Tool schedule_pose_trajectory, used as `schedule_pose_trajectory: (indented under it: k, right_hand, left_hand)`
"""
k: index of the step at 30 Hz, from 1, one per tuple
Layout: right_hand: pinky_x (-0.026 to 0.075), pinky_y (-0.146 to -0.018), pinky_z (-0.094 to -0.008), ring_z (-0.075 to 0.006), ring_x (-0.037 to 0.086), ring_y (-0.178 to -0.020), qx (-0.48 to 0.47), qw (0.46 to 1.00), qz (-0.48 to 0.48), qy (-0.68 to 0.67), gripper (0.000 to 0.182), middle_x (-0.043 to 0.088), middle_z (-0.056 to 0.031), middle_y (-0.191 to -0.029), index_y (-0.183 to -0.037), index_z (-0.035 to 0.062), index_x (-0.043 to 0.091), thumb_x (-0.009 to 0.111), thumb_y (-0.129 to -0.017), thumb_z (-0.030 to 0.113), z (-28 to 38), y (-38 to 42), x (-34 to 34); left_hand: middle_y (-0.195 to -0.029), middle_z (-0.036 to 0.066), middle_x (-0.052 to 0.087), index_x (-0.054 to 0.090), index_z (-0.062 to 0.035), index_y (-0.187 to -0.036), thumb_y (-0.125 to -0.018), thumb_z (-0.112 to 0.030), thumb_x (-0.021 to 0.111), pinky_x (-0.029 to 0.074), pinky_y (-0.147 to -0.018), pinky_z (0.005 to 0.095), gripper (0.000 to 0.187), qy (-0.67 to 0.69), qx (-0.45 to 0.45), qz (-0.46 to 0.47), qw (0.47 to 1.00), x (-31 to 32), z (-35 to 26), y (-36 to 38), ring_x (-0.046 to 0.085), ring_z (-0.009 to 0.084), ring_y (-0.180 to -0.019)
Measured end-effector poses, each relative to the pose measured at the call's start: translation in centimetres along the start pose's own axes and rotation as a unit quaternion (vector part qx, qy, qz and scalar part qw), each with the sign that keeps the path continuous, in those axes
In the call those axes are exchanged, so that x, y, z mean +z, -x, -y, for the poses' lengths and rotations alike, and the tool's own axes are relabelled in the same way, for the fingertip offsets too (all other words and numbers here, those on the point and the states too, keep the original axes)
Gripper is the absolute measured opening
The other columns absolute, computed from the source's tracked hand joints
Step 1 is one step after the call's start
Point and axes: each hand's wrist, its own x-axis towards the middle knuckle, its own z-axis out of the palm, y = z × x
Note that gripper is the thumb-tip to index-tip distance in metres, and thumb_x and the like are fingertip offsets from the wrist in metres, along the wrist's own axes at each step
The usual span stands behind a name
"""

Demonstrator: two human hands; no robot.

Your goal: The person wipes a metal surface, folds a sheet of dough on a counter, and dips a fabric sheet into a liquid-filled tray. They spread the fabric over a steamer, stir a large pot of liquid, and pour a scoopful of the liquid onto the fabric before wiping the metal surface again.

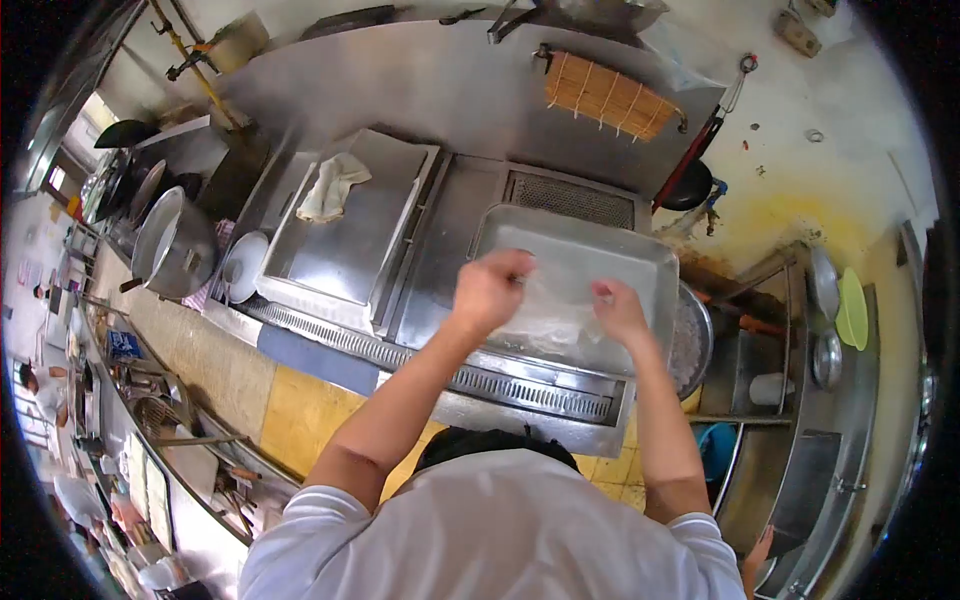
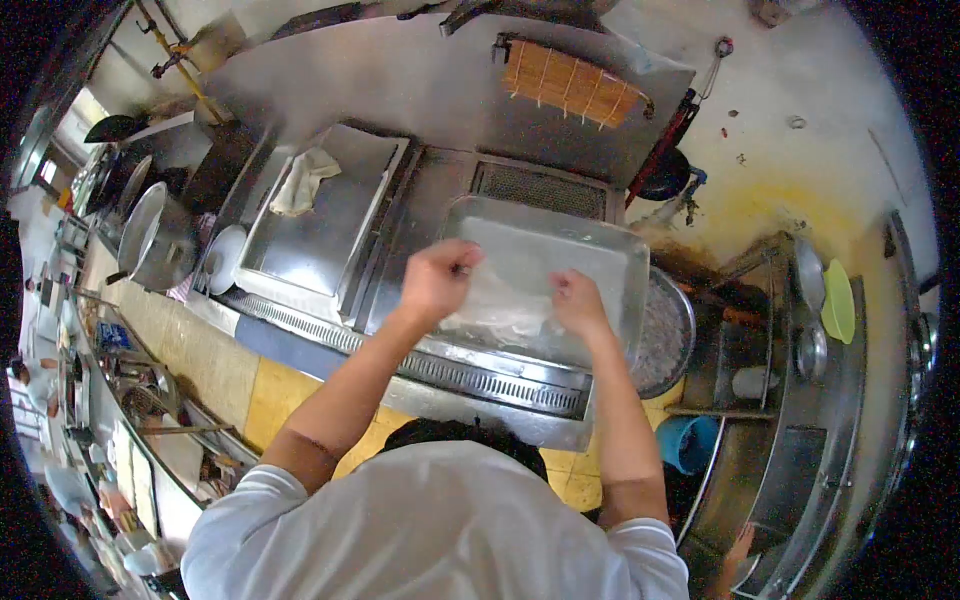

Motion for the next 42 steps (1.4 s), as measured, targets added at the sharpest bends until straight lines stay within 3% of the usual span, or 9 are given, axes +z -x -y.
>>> schedule_pose_trajectory:
  k: [3, 7, 10, 15, 20, 26, 32, 38, 42]
  right_hand:
    - [0.053, -0.091, -0.0407, -0.0372, 0.069, -0.107, -0.076, 0.975, 0.006, -0.207, 0.031, 0.071, -0.0261, -0.113, -0.116, -0.0031, 0.069, 0.059, -0.089, 0.008, 7.1, -0.2, 2.3]
    - [0.052, -0.083, -0.0411, -0.0292, 0.067, -0.089, 0.024, 0.998, -0.024, -0.045, 0.024, 0.070, -0.0191, -0.093, -0.111, -0.0012, 0.068, 0.055, -0.093, 0.007, -1.4, -0.4, 5.6]
    - [0.052, -0.084, -0.0486, -0.0392, 0.067, -0.088, -0.015, 0.983, -0.041, 0.176, 0.021, 0.070, -0.0228, -0.092, -0.104, -0.0020, 0.068, 0.057, -0.089, 0.008, -8.4, 0.6, 4.4]
    - [0.054, -0.089, -0.0504, -0.0405, 0.068, -0.095, -0.142, 0.928, -0.118, 0.323, 0.023, 0.072, -0.0235, -0.096, -0.103, -0.0015, 0.069, 0.062, -0.084, 0.010, -3.8, 4.4, 4.3]
    - [0.055, -0.091, -0.0474, -0.0376, 0.070, -0.099, 0.077, 0.942, 0.110, 0.307, 0.025, 0.073, -0.0204, -0.103, -0.106, 0.0006, 0.071, 0.062, -0.084, 0.010, -5.4, 2.3, 5.0]
    - [0.054, -0.083, -0.0428, -0.0393, 0.070, -0.094, -0.009, 0.975, -0.029, -0.222, 0.019, 0.072, -0.0242, -0.100, -0.094, -0.0004, 0.070, 0.055, -0.087, 0.010, 5.9, 0.0, 2.8]
    - [0.052, -0.080, -0.0484, -0.0465, 0.067, -0.089, 0.007, 0.999, -0.019, 0.033, 0.019, 0.067, -0.0305, -0.091, -0.096, -0.0041, 0.066, 0.053, -0.087, 0.006, 2.1, 1.9, -0.4]
    - [0.053, -0.082, -0.0504, -0.0504, 0.065, -0.091, 0.002, 0.990, -0.044, 0.133, 0.019, 0.067, -0.0306, -0.096, -0.097, -0.0023, 0.068, 0.055, -0.086, 0.007, -7.4, 2.8, -2.5]
    - [0.055, -0.069, -0.0458, -0.0353, 0.070, -0.076, 0.030, 0.996, -0.062, 0.052, 0.015, 0.070, -0.0219, -0.083, -0.091, -0.0017, 0.071, 0.060, -0.088, 0.008, -8.8, 2.3, -4.3]
  left_hand:
    - [-0.104, 0.011, 0.075, 0.076, -0.0092, -0.102, -0.075, 0.005, 0.064, 0.060, -0.080, 0.0385, 0.033, -0.015, 0.029, 0.053, 0.998, 1.7, -2.2, 0.5, 0.073, 0.0312, -0.090]
    - [-0.102, 0.010, 0.075, 0.075, -0.0110, -0.101, -0.077, -0.001, 0.065, 0.060, -0.078, 0.0411, 0.027, -0.026, 0.038, 0.000, 0.999, -1.0, -2.0, -1.3, 0.073, 0.0329, -0.088]
    - [-0.101, 0.013, 0.075, 0.075, -0.0086, -0.098, -0.083, -0.005, 0.064, 0.059, -0.079, 0.0425, 0.019, -0.100, -0.045, 0.003, 0.994, -2.1, 3.1, 0.1, 0.073, 0.0344, -0.090]
    - [-0.101, 0.014, 0.074, 0.075, -0.0106, -0.096, -0.092, -0.024, 0.060, 0.057, -0.083, 0.0476, 0.021, -0.266, -0.010, 0.212, 0.940, 4.1, 12.9, 7.4, 0.071, 0.0376, -0.092]
    - [-0.105, 0.015, 0.074, 0.073, -0.0122, -0.101, -0.092, -0.026, 0.061, 0.056, -0.087, 0.0499, 0.020, -0.341, 0.006, 0.415, 0.843, 5.9, 9.6, 5.2, 0.072, 0.0351, -0.097]
    - [-0.099, 0.021, 0.072, 0.070, -0.0038, -0.105, -0.088, -0.005, 0.064, 0.057, -0.081, 0.0464, 0.018, 0.048, 0.022, 0.101, 0.993, 5.7, -1.9, -0.3, 0.072, 0.0381, -0.092]
    - [-0.089, 0.020, 0.073, 0.071, -0.0007, -0.104, -0.086, 0.005, 0.065, 0.057, -0.077, 0.0324, 0.019, 0.046, 0.058, -0.018, 0.997, -0.7, -1.3, -2.7, 0.074, 0.0264, -0.083]
    - [-0.088, 0.017, 0.075, 0.073, -0.0006, -0.102, -0.091, -0.005, 0.070, 0.055, -0.074, 0.0315, 0.013, 0.011, -0.146, -0.092, 0.985, -4.4, 3.4, 0.1, 0.075, 0.0306, -0.083]
    - [-0.089, 0.019, 0.074, 0.073, -0.0014, -0.099, -0.093, -0.016, 0.070, 0.055, -0.076, 0.0388, 0.016, -0.138, -0.216, -0.075, 0.964, -5.9, 8.3, 1.6, 0.072, 0.0363, -0.081]
